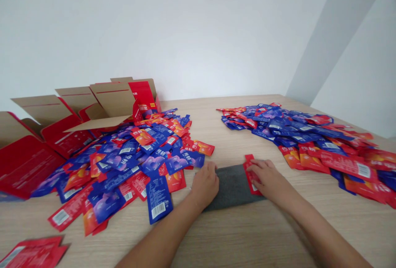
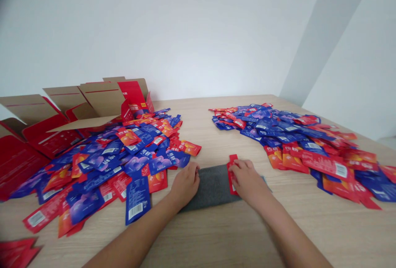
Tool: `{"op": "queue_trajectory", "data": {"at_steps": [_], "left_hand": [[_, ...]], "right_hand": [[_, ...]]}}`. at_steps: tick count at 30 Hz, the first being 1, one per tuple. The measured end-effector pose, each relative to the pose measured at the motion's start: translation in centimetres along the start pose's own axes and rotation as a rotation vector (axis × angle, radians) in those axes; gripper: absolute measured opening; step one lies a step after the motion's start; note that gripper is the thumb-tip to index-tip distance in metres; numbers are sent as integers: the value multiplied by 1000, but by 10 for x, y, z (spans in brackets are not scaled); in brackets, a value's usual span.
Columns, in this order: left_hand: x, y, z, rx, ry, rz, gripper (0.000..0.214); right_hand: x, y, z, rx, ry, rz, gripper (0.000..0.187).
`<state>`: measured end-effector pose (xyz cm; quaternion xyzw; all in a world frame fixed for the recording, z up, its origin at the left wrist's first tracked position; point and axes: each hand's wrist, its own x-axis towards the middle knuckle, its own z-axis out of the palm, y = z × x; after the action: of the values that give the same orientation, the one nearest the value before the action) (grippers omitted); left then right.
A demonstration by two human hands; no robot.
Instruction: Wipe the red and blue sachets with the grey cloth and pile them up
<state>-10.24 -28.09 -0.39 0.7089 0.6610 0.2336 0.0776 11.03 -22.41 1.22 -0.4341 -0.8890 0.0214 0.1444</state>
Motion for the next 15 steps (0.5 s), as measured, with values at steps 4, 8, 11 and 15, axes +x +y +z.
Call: {"op": "queue_trajectory", "data": {"at_steps": [4,8,11,15], "left_hand": [[1,-2,2,-14,11,8,20],[2,-7,6,-23,34,-21,25],[2,-7,8,-4,44,-11,25],[1,-3,6,29,34,6,24]], "right_hand": [[-1,-19,-5,130,84,-89,48],[-5,-56,-2,321,106,-228,55],[-9,-66,13,259,138,-179,53],[-12,-61,40,70,127,-29,55]]}}
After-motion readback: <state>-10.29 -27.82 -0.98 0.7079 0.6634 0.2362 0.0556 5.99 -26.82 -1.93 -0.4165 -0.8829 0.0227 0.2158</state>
